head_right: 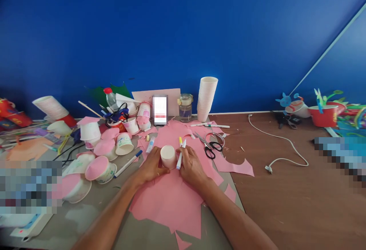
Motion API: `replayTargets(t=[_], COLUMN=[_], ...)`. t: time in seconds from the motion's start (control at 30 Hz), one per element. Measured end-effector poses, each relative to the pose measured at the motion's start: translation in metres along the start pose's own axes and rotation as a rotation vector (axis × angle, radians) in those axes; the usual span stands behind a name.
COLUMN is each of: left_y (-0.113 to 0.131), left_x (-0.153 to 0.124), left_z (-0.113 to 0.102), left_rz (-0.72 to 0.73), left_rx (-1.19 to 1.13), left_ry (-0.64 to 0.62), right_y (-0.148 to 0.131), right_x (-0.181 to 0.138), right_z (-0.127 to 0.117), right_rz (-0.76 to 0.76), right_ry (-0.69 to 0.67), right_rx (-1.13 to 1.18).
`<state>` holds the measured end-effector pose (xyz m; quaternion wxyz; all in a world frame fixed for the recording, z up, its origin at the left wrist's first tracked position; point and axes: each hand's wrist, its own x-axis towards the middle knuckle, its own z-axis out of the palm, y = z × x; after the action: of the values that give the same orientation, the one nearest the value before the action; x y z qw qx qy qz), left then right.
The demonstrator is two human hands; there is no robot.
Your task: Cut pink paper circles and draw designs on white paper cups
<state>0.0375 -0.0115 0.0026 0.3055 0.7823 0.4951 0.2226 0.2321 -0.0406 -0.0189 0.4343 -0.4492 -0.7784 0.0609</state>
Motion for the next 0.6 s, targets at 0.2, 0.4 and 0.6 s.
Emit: replayTargets(t=[0.2,0.4,0.6], left_y=[0.002,0.013,0.019], left_x=[-0.001,-0.003,-0.004], left_z=[-0.006,-0.01,-0.003], left_rz=[-0.043,-0.032,-0.023], left_rx=[-0.247,-0.911,-1.301], left_ry=[0.039,-0.134,-0.124], right_y=[-0.005,-0.013,-0.027], right_x=[0.003,0.001,-0.001], right_z=[-0.005,-0.012,-0.014], right_rz=[0.03,0.092,-0.038], right_ry=[0.001,0.098,0.24], right_rx=[0.074,0.26,0.21])
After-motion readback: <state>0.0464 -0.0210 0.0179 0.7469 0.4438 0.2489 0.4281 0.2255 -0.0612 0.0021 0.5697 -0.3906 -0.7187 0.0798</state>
